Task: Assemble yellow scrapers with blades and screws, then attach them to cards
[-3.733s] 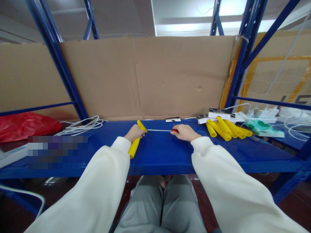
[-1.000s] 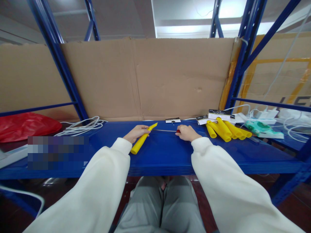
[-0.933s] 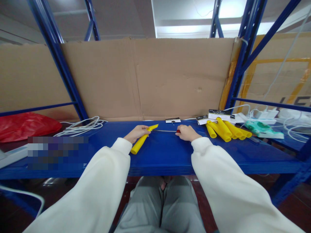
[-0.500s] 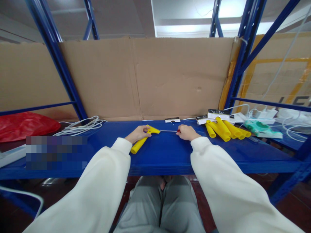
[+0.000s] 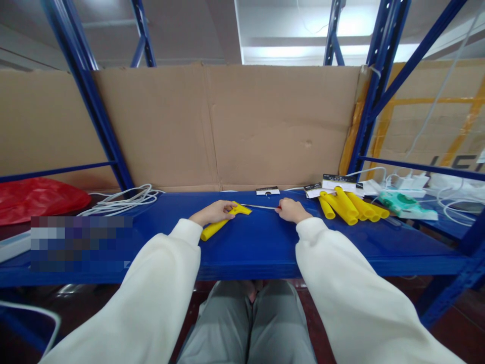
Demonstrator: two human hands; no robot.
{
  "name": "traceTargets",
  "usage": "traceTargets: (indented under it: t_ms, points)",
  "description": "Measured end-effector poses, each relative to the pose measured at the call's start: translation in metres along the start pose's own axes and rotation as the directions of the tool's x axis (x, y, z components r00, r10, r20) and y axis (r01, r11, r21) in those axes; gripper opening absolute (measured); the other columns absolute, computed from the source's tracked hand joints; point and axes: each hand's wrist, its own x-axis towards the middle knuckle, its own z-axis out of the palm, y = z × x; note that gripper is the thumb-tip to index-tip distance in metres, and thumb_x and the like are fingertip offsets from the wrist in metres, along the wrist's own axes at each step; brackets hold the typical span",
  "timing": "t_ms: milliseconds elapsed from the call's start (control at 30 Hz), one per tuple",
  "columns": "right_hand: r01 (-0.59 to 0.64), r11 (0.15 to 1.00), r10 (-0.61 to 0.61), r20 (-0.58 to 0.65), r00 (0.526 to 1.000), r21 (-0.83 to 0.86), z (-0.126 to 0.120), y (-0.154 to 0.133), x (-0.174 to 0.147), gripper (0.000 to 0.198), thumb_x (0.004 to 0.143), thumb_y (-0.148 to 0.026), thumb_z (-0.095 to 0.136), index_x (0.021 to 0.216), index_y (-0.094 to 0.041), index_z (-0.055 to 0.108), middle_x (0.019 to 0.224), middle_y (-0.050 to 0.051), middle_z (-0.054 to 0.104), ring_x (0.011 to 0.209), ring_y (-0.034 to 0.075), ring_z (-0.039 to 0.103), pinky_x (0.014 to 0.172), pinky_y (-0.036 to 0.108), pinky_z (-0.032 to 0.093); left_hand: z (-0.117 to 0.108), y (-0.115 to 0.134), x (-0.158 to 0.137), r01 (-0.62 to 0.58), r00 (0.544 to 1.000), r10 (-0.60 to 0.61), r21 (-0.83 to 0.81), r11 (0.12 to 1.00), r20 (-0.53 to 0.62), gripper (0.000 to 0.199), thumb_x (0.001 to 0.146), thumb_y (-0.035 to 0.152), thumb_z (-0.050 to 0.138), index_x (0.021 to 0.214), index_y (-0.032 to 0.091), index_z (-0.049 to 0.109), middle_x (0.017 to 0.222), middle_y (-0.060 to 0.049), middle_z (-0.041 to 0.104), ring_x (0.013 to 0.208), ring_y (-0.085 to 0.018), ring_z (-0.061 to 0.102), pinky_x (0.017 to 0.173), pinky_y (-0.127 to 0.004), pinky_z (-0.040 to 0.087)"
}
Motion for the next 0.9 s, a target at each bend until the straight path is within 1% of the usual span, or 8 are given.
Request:
traceTargets:
  t_ms: [133,300,367,500,567,667,767,900]
  points:
    - [-0.024,1.000,0.024,-0.006,1.000,0.020,0.003,0.001,0.005,0.028,0.093,-0.031,0.046,0.107,-0.016,0.064,0.120,0.015,0.064,0.110,0.028,0.060,0.091,0.043,0.044,-0.003,0.000,0.000,-0.027,0.999,0.031,0.149,0.989,-0.026,0.047,0.075,0.019,0.070,0.122,0.016,0.065,0.118,-0.011,0.069,0.107,-0.023,0.065,0.091,-0.028,0.048]
    - [-0.027,0.999,0.028,-0.016,0.999,0.037,0.006,0.000,0.010,0.029,0.094,-0.031,0.044,0.109,-0.016,0.063,0.124,0.016,0.062,0.116,0.030,0.056,0.095,0.048,0.039,-0.005,0.001,-0.002,-0.042,0.999,0.046,0.189,0.981,-0.015,0.047,0.076,0.020,0.070,0.123,0.016,0.065,0.119,-0.011,0.069,0.110,-0.024,0.064,0.094,-0.028,0.047]
    - [-0.025,0.999,0.026,-0.020,0.999,0.048,0.007,0.001,0.012,0.030,0.094,-0.031,0.043,0.110,-0.015,0.063,0.124,0.017,0.062,0.117,0.030,0.055,0.095,0.049,0.039,-0.008,0.001,-0.003,-0.038,0.999,0.035,0.177,0.983,0.024,0.049,0.076,0.021,0.070,0.124,0.017,0.063,0.121,-0.011,0.068,0.110,-0.024,0.065,0.093,-0.028,0.047]
    - [-0.028,0.997,0.030,-0.027,0.999,0.072,0.010,0.003,0.017,0.031,0.094,-0.034,0.043,0.109,-0.016,0.063,0.123,0.016,0.063,0.116,0.031,0.056,0.095,0.049,0.039,-0.018,0.001,-0.007,-0.068,0.987,0.038,0.190,0.980,0.154,0.059,0.071,0.023,0.073,0.128,0.019,0.060,0.130,-0.008,0.063,0.116,-0.023,0.061,0.095,-0.026,0.045]
    - [-0.035,0.995,0.038,-0.030,0.999,0.091,0.012,0.004,0.021,0.032,0.095,-0.036,0.042,0.108,-0.017,0.064,0.122,0.016,0.064,0.116,0.030,0.056,0.096,0.050,0.039,-0.021,0.001,-0.009,-0.077,0.983,0.039,0.204,0.976,0.181,0.062,0.069,0.023,0.074,0.129,0.020,0.059,0.132,-0.008,0.061,0.117,-0.024,0.060,0.095,-0.026,0.045]
    - [-0.049,0.986,0.056,-0.037,0.998,0.157,0.015,0.003,0.030,0.035,0.096,-0.037,0.037,0.111,-0.020,0.065,0.123,0.014,0.065,0.117,0.030,0.057,0.096,0.051,0.039,-0.022,-0.001,-0.010,-0.066,0.988,0.032,0.221,0.973,0.152,0.063,0.068,0.018,0.073,0.129,0.018,0.058,0.131,-0.010,0.062,0.116,-0.024,0.061,0.095,-0.027,0.046]
    - [-0.070,0.972,0.077,-0.025,0.997,0.224,0.020,0.002,0.045,0.038,0.097,-0.030,0.033,0.115,-0.025,0.066,0.128,0.010,0.063,0.119,0.029,0.056,0.097,0.049,0.041,-0.019,0.000,-0.010,-0.048,0.995,0.025,0.235,0.971,0.101,0.061,0.070,0.009,0.067,0.130,0.016,0.058,0.127,-0.010,0.065,0.114,-0.023,0.062,0.092,-0.026,0.047]
    - [-0.069,0.960,0.079,-0.027,0.997,0.271,0.029,0.004,0.071,0.039,0.092,-0.027,0.042,0.124,-0.024,0.064,0.129,0.011,0.063,0.119,0.026,0.058,0.098,0.039,0.044,-0.012,0.004,-0.010,-0.029,0.999,0.020,0.271,0.962,0.037,0.056,0.075,0.005,0.059,0.130,0.015,0.058,0.123,-0.009,0.067,0.111,-0.021,0.064,0.090,-0.025,0.048]
